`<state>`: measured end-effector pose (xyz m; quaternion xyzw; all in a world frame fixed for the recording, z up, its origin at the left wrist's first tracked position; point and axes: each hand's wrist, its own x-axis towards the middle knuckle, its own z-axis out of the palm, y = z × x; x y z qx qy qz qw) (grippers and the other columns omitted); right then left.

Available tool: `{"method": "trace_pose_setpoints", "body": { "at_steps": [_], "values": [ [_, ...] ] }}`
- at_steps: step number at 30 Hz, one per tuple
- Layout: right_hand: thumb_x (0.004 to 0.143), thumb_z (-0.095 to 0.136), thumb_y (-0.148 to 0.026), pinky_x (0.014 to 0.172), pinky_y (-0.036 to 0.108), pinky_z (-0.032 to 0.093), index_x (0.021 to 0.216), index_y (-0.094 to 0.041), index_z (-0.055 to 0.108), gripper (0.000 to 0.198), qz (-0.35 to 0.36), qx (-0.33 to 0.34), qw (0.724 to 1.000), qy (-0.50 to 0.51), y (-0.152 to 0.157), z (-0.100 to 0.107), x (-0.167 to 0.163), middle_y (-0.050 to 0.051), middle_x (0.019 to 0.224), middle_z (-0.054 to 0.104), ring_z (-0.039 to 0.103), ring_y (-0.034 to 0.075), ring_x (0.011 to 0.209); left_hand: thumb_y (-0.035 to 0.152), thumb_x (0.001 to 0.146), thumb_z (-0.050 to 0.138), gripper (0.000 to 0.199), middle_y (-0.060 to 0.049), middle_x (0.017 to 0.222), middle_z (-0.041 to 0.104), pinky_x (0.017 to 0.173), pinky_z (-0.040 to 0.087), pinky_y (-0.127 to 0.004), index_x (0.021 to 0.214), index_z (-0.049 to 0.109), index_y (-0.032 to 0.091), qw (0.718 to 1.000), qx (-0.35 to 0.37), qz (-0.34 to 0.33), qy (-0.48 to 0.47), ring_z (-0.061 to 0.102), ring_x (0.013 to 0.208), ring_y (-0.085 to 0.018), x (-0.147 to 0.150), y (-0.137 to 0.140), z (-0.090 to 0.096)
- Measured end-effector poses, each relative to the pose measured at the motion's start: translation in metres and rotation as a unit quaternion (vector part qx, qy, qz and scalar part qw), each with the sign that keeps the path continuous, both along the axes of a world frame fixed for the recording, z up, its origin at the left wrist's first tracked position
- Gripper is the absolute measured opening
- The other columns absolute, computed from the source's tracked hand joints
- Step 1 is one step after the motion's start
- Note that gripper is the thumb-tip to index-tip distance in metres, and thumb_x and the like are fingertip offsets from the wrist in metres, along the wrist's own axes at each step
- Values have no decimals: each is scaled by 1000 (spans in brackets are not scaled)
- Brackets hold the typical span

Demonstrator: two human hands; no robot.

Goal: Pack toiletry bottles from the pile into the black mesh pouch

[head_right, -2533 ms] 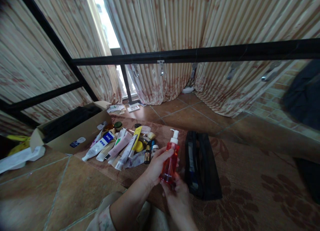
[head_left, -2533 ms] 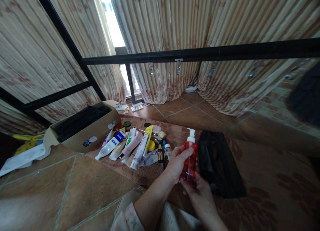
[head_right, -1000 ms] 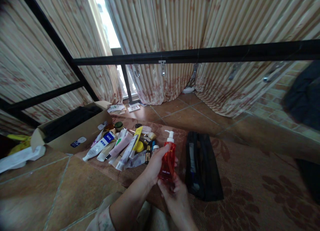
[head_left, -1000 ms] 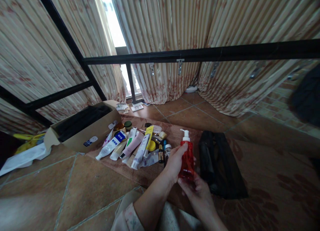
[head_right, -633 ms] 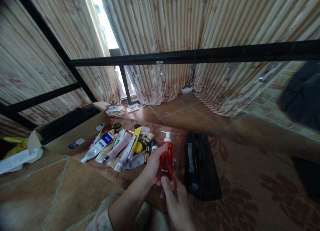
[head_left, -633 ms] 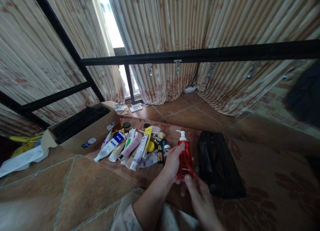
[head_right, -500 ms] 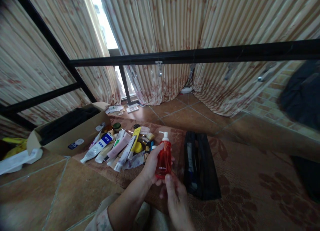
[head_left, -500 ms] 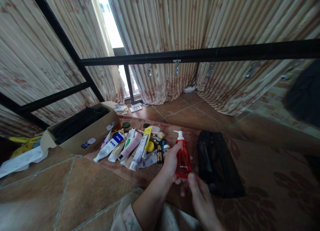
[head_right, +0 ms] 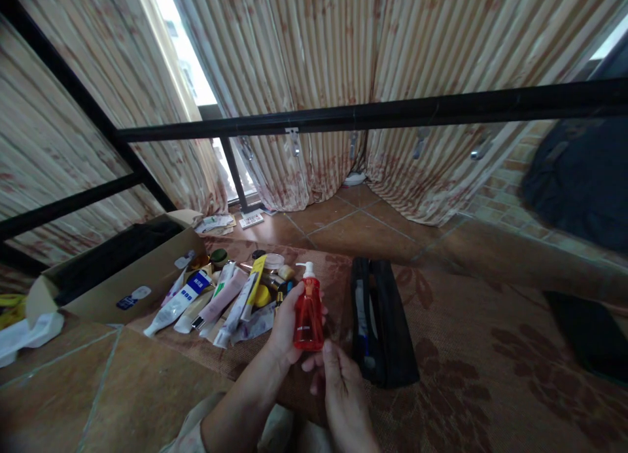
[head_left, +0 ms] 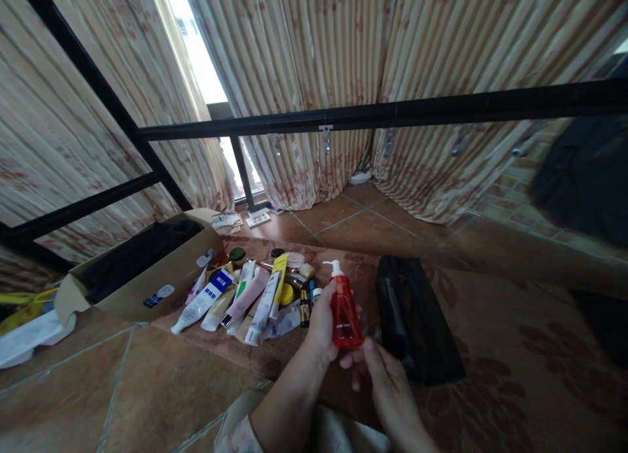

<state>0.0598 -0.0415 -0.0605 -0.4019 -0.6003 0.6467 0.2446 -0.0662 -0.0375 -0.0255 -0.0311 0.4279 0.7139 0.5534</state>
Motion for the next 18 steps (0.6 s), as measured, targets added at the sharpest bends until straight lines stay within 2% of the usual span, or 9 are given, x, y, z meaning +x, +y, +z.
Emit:
{"method": "trace_pose_setpoints", "body": {
  "at_steps": [3,6,8,10,12,13,15,16,18],
  "values": [
    [89,36,-66,52,28,41,77,-17,64,57,1,-20,1000,13,1,-3,-1,5,69,67,53,13,47,47,87,49,36,-5,58,65,44,44,-20,85,62,13,1000,-14,13,22,58,45,-14,-2,0,-1],
    [88,43,-62,47,25,38,86,-17,65,50,13,-21,999,27,1,-4,-1,2,66,65,51,11,44,44,85,51,31,-4,61,66,45,45,-22,85,60,14,999,-15,30,41,58,46,-14,-4,1,-3],
    [88,47,-57,46,23,36,79,-18,64,44,51,-8,998,27,0,2,2,0,61,63,51,11,45,42,83,53,28,-4,63,66,46,46,-22,84,59,15,998,-11,40,50,58,47,-13,-5,2,-6],
    [90,48,-50,48,22,38,69,-19,62,40,98,53,993,29,-2,12,9,0,58,62,53,11,49,41,81,55,26,-3,63,66,47,45,-22,83,59,15,997,-20,47,54,58,48,-13,-5,4,-8],
    [90,50,-40,52,21,40,64,-20,62,36,129,184,974,33,-2,27,19,0,58,62,57,11,53,40,79,56,26,-3,65,67,49,46,-22,83,59,14,996,-36,48,62,58,48,-12,-4,6,-9],
    [89,52,-35,53,21,41,65,-20,64,31,132,264,955,35,-1,35,25,0,57,62,58,12,54,40,79,57,27,-3,66,67,51,47,-22,84,60,14,995,-41,50,70,59,50,-13,-4,6,-10],
    [85,58,-25,52,22,43,68,-22,69,20,104,389,914,53,3,48,36,0,57,64,59,12,51,39,77,58,29,-3,70,69,54,48,-23,91,61,14,993,-38,57,100,62,54,-13,-2,8,-10],
    [83,60,-23,53,22,45,70,-24,70,17,52,417,905,58,7,52,41,1,60,67,61,13,52,38,76,59,31,-2,73,69,55,48,-23,97,61,15,990,-29,62,120,62,57,-13,-2,9,-10],
    [82,63,-27,58,24,49,74,-26,72,12,-104,400,910,38,19,56,49,2,68,71,65,16,59,35,73,61,40,-1,78,70,57,48,-22,109,59,18,986,-4,66,153,63,60,-13,-1,10,-8]
  ]
}}
